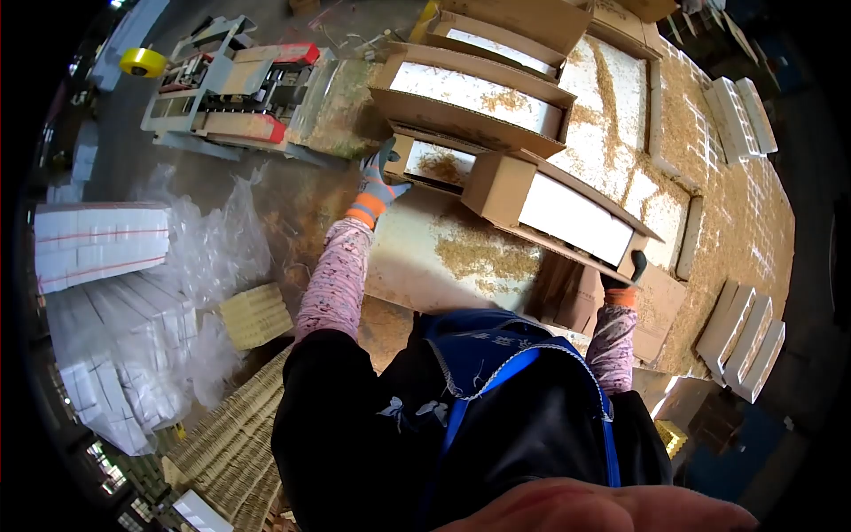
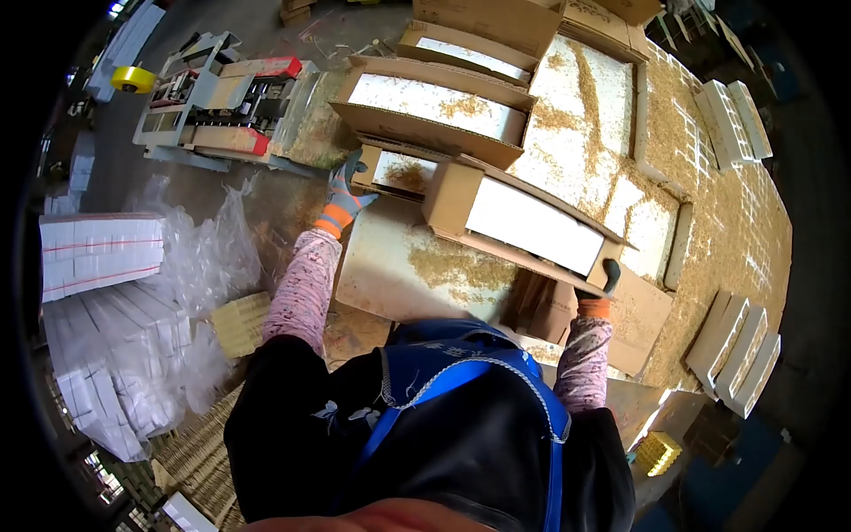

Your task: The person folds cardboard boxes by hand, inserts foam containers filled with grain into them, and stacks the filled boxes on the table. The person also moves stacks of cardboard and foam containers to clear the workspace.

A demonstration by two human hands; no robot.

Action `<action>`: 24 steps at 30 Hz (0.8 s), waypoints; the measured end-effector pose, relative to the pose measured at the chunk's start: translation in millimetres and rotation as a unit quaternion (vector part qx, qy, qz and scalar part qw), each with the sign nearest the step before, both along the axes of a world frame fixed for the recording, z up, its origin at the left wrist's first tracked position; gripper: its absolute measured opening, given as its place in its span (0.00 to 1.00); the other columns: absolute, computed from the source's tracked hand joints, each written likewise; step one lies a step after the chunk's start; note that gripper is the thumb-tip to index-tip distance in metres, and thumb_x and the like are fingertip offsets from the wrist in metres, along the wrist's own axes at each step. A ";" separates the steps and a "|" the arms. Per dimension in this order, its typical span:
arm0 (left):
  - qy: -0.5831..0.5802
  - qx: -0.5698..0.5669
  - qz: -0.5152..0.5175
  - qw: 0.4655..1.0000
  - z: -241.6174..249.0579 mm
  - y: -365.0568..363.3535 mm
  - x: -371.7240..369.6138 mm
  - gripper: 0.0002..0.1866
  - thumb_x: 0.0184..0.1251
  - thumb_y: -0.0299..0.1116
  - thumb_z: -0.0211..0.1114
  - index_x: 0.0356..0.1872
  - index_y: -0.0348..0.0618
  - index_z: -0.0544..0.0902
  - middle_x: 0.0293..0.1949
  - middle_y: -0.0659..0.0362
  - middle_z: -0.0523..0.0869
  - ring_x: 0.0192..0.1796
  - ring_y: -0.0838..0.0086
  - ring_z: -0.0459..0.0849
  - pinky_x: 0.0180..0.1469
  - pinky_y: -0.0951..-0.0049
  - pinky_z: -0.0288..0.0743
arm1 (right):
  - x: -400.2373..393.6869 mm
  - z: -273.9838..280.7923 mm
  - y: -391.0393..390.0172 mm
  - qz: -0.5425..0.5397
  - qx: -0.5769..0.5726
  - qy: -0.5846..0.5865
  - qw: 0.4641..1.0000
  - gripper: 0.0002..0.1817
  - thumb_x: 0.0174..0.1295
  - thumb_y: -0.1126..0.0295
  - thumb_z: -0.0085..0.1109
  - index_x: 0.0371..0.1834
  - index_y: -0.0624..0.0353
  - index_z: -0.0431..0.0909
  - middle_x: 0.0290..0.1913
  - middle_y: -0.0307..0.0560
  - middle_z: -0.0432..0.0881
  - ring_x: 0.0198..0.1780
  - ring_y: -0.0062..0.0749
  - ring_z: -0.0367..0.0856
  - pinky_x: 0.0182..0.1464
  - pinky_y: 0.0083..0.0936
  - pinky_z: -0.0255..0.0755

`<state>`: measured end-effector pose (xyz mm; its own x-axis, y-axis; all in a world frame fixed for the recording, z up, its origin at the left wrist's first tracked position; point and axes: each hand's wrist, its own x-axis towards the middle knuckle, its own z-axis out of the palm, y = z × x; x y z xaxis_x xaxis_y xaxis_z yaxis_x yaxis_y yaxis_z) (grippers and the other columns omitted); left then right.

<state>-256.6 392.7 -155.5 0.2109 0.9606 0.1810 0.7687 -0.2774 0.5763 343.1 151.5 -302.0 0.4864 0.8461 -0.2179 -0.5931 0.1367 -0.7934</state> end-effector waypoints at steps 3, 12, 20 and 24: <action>-0.104 0.003 -0.001 0.995 -13.5 4.1 1.3 0.49 0.30 0.33 0.80 0.62 0.44 0.66 0.46 0.57 0.78 0.49 0.65 0.76 0.53 0.66 0.71 | -40.7 35.4 43.6 0.043 0.016 -0.110 0.993 0.30 0.51 0.62 0.65 0.55 0.61 0.63 0.53 0.46 0.71 0.56 0.36 0.70 0.60 0.32 0.64; -0.173 -0.138 0.012 0.975 -88.0 10.4 -4.3 0.32 0.54 0.40 0.67 0.59 0.42 0.67 0.54 0.54 0.74 0.57 0.62 0.70 0.58 0.63 0.68 | -167.1 99.8 127.4 0.229 0.010 -0.223 0.947 0.16 0.61 0.70 0.54 0.51 0.63 0.71 0.51 0.52 0.75 0.51 0.41 0.75 0.55 0.34 0.70; -0.720 -0.330 0.278 0.544 -60.6 8.7 10.1 0.30 0.69 0.54 0.43 0.64 0.44 0.62 0.63 0.49 0.64 0.64 0.52 0.64 0.63 0.41 0.60 | -229.2 132.6 152.6 0.226 0.032 -0.337 0.913 0.23 0.70 0.61 0.41 0.62 0.64 0.62 0.60 0.52 0.68 0.59 0.37 0.69 0.60 0.31 0.65; -0.721 -0.385 0.167 0.552 -37.6 6.0 5.0 0.32 0.66 0.46 0.54 0.66 0.41 0.57 0.62 0.49 0.65 0.63 0.54 0.65 0.62 0.43 0.64 | -249.6 210.4 162.3 0.242 -0.103 -0.131 0.956 0.24 0.67 0.57 0.47 0.60 0.63 0.67 0.55 0.46 0.74 0.56 0.30 0.72 0.58 0.27 0.66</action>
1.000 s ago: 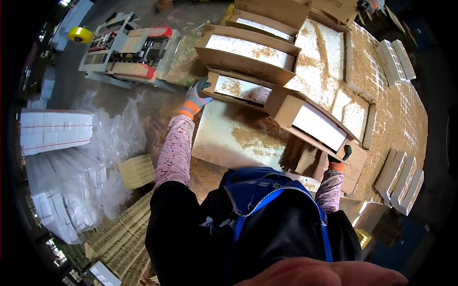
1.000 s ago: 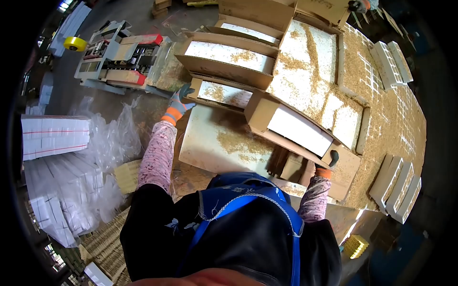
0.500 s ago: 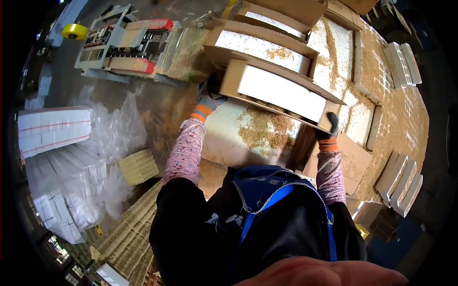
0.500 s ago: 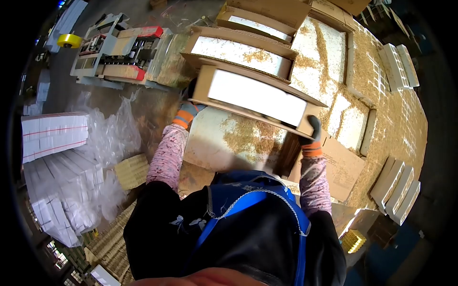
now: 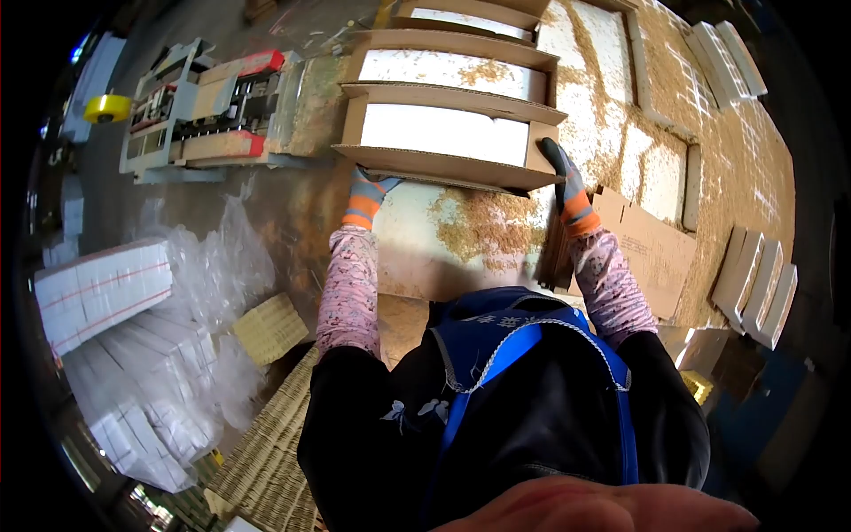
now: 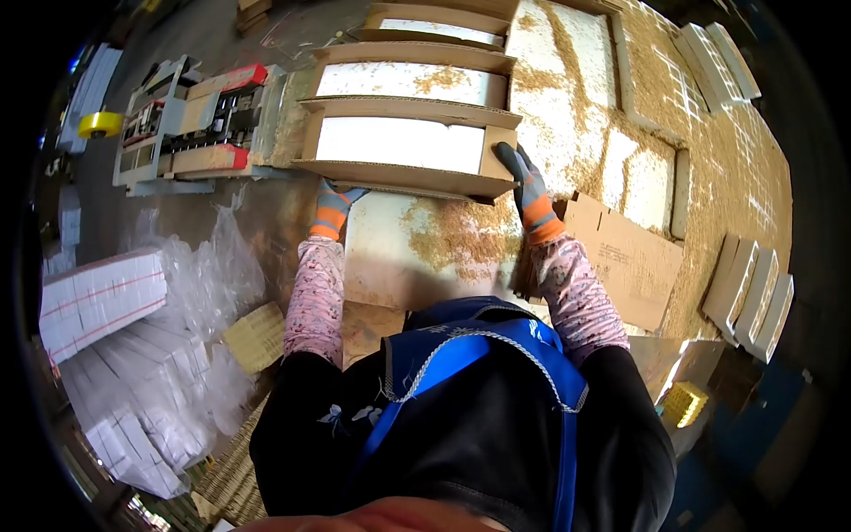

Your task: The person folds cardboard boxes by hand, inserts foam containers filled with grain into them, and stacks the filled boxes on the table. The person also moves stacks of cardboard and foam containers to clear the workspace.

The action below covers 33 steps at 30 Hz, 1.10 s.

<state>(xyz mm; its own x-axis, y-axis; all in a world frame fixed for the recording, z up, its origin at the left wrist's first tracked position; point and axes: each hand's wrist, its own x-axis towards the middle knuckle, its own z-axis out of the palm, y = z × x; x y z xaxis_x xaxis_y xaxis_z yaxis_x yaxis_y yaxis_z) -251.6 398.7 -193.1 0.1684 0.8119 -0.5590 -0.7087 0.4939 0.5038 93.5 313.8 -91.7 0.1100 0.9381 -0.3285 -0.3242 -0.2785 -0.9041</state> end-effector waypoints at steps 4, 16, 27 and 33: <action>0.181 0.077 -0.030 0.980 4.7 -0.4 2.3 0.37 0.47 0.16 0.69 0.61 0.34 0.62 0.60 0.49 0.67 0.59 0.61 0.70 0.55 0.51 0.75 | -19.3 -2.0 0.6 -0.086 0.022 0.094 0.992 0.25 0.64 0.53 0.50 0.59 0.58 0.68 0.52 0.43 0.75 0.51 0.29 0.74 0.51 0.26 0.70; 0.147 0.091 -0.039 0.984 6.7 -17.7 -1.5 0.26 0.68 0.37 0.48 0.62 0.32 0.60 0.62 0.43 0.61 0.61 0.49 0.64 0.58 0.41 0.69 | -7.8 17.7 2.3 -0.008 0.029 0.100 0.995 0.24 0.63 0.55 0.51 0.56 0.61 0.70 0.50 0.42 0.74 0.53 0.27 0.70 0.57 0.21 0.62; 0.546 0.238 -0.192 0.780 -20.7 -8.1 -32.7 0.33 0.52 0.21 0.67 0.59 0.28 0.60 0.59 0.46 0.64 0.54 0.61 0.70 0.55 0.50 0.75 | 14.0 -24.2 -26.5 0.110 0.113 -0.039 0.987 0.43 0.62 0.49 0.50 0.72 0.58 0.40 0.72 0.48 0.51 0.71 0.34 0.48 0.69 0.26 0.46; 0.681 0.164 -0.216 0.681 30.0 -19.3 -10.2 0.45 0.32 0.43 0.82 0.52 0.27 0.70 0.51 0.47 0.75 0.51 0.64 0.75 0.55 0.67 0.70 | -3.8 -37.4 -27.9 0.102 0.151 -0.428 0.885 0.40 0.50 0.65 0.68 0.65 0.61 0.57 0.60 0.56 0.67 0.61 0.43 0.66 0.61 0.33 0.63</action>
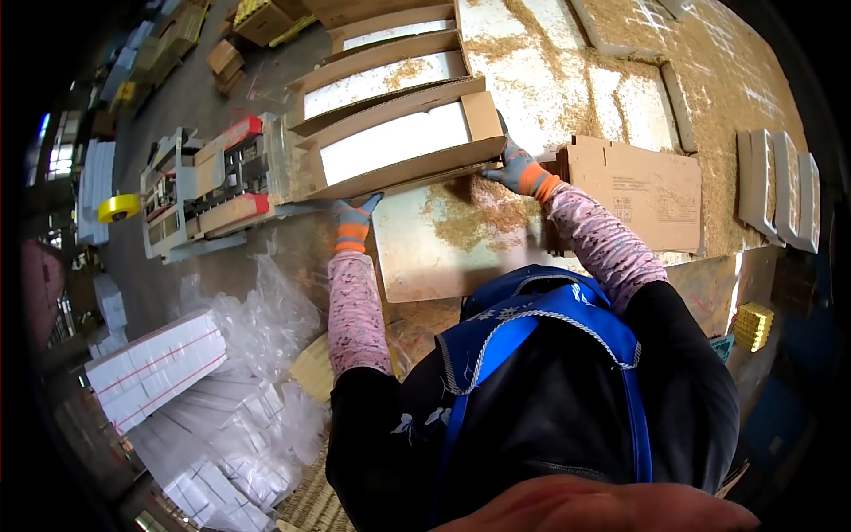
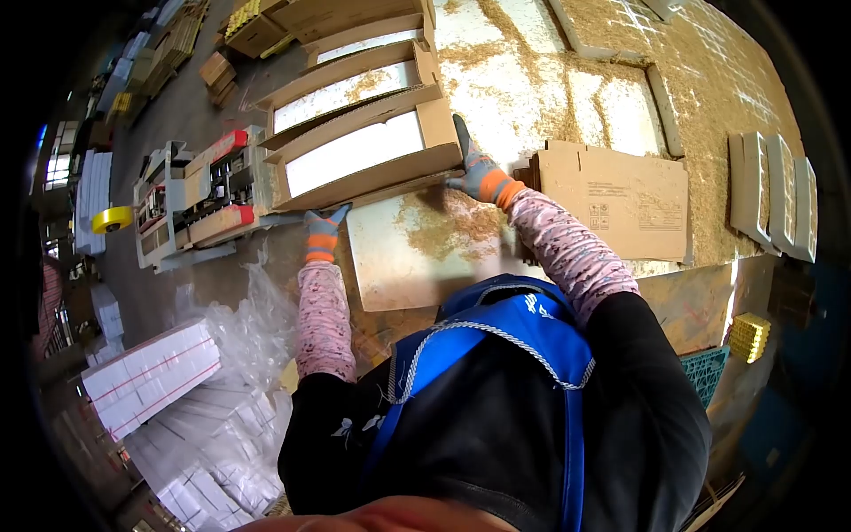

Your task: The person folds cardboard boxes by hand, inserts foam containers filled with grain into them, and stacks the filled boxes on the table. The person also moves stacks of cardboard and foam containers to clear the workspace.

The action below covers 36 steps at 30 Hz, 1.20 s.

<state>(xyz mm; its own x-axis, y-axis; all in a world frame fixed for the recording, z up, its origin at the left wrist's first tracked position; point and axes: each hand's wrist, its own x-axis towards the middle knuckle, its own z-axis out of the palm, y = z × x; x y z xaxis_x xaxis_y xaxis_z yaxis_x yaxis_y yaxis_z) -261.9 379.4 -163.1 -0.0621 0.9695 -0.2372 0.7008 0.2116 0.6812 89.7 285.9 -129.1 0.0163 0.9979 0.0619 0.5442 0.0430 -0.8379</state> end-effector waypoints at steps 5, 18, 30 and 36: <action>-0.306 0.061 0.053 0.949 -156.5 32.5 -57.6 0.49 0.34 0.45 0.81 0.57 0.27 0.66 0.56 0.46 0.72 0.58 0.63 0.70 0.61 0.66 0.63 | -2.1 -4.9 -1.5 -0.017 0.080 -0.084 0.993 0.31 0.52 0.61 0.66 0.57 0.61 0.65 0.53 0.60 0.70 0.54 0.54 0.68 0.56 0.38 0.66; -0.378 0.058 0.078 0.921 -44.5 17.8 -11.8 0.36 0.43 0.24 0.74 0.56 0.29 0.68 0.50 0.51 0.76 0.47 0.65 0.77 0.47 0.68 0.74 | 22.5 36.8 -19.5 0.110 -0.121 -0.168 0.972 0.48 0.59 0.50 0.52 0.71 0.64 0.35 0.65 0.68 0.59 0.63 0.52 0.65 0.64 0.34 0.59; -0.246 -0.093 -0.158 0.952 -21.3 -266.2 298.0 0.44 0.56 0.46 0.68 0.66 0.31 0.55 0.63 0.42 0.65 0.66 0.59 0.64 0.65 0.70 0.58 | 295.9 -7.9 -350.6 -0.413 -0.107 -0.290 0.857 0.40 0.51 0.50 0.60 0.64 0.62 0.61 0.61 0.63 0.66 0.64 0.52 0.62 0.65 0.38 0.56; 0.079 -0.059 -0.200 0.975 100.4 -300.9 343.8 0.52 0.47 0.61 0.66 0.63 0.29 0.58 0.56 0.40 0.74 0.57 0.50 0.73 0.60 0.62 0.66 | 335.4 28.3 -384.2 -0.161 -0.177 -0.152 0.959 0.38 0.56 0.52 0.60 0.63 0.69 0.62 0.65 0.66 0.61 0.67 0.46 0.61 0.64 0.31 0.59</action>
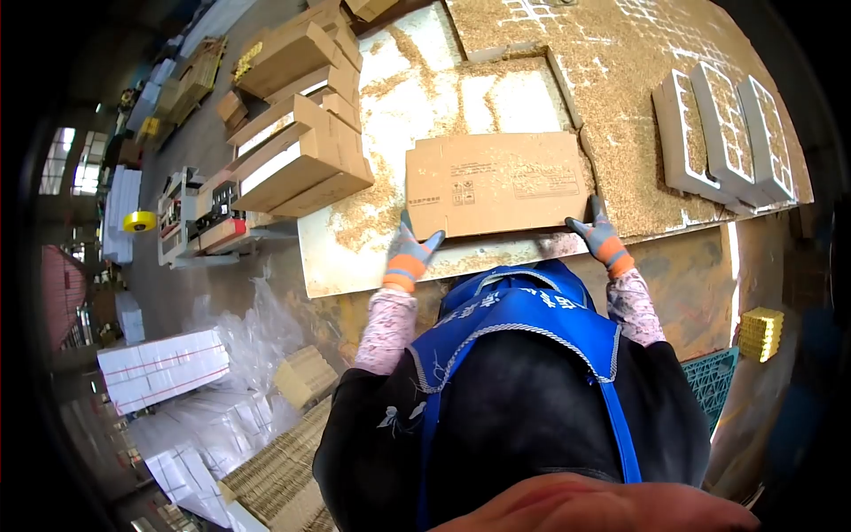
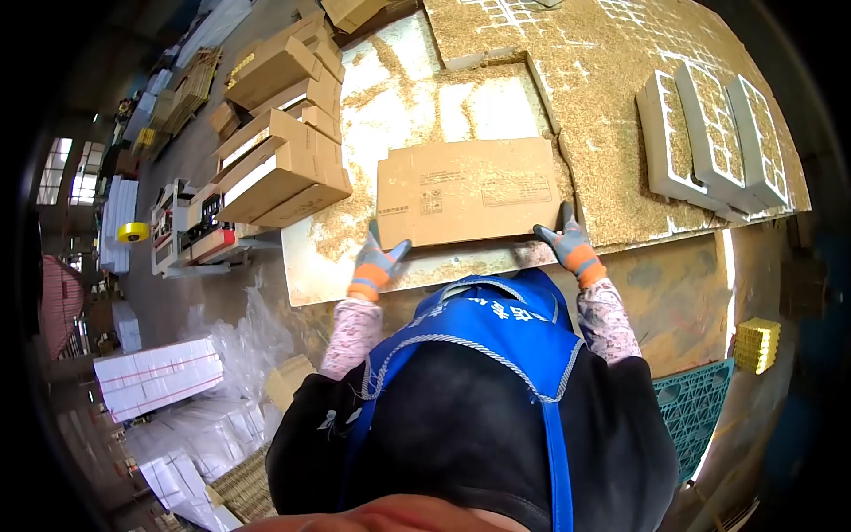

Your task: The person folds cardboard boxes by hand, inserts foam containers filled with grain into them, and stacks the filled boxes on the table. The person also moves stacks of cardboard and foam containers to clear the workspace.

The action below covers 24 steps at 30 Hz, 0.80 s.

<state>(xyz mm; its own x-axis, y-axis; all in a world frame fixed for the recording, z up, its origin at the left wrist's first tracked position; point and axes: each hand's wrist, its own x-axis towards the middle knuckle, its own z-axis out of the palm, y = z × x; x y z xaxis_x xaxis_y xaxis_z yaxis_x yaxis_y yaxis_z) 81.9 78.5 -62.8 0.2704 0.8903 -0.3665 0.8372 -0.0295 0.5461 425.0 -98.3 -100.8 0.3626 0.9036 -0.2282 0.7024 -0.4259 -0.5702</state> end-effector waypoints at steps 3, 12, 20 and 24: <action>-0.024 0.106 -0.032 0.994 54.1 15.8 -16.9 0.45 0.48 0.65 0.63 0.58 0.36 0.71 0.49 0.43 0.79 0.51 0.55 0.79 0.54 0.65 0.71 | 23.1 70.9 9.6 -0.153 0.221 0.287 0.920 0.22 0.56 0.64 0.63 0.49 0.70 0.75 0.41 0.54 0.78 0.42 0.30 0.76 0.43 0.21 0.70; -0.256 -0.091 0.022 0.962 78.6 68.1 11.8 0.12 0.64 0.38 0.60 0.43 0.43 0.82 0.43 0.61 0.82 0.42 0.80 0.78 0.37 0.76 0.78 | 21.4 64.7 94.1 -0.210 0.412 0.416 0.783 0.16 0.49 0.75 0.69 0.40 0.59 0.73 0.35 0.37 0.77 0.38 0.20 0.74 0.42 0.14 0.69; 0.275 0.256 -0.154 0.914 143.4 57.8 60.6 0.22 0.68 0.44 0.45 0.29 0.42 0.85 0.30 0.50 0.85 0.36 0.56 0.84 0.37 0.61 0.76 | -0.1 100.5 112.6 0.009 0.437 0.302 0.847 0.35 0.53 0.69 0.49 0.67 0.64 0.53 0.66 0.54 0.58 0.68 0.37 0.54 0.69 0.28 0.45; 0.379 0.215 -0.321 0.841 94.4 84.6 70.9 0.20 0.66 0.45 0.49 0.29 0.47 0.86 0.31 0.56 0.86 0.35 0.59 0.84 0.39 0.62 0.75 | -2.3 100.1 138.9 -0.011 0.501 0.049 0.864 0.58 0.42 0.62 0.71 0.72 0.60 0.39 0.73 0.58 0.39 0.74 0.46 0.37 0.71 0.33 0.36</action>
<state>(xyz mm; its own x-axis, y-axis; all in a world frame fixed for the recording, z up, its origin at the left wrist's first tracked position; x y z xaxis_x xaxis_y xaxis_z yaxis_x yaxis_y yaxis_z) 152.8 163.1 31.6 0.5799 0.7439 -0.3321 0.6754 -0.6669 -0.3146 422.8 40.6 -0.8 0.4059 0.6581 0.6342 0.6280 0.3033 -0.7167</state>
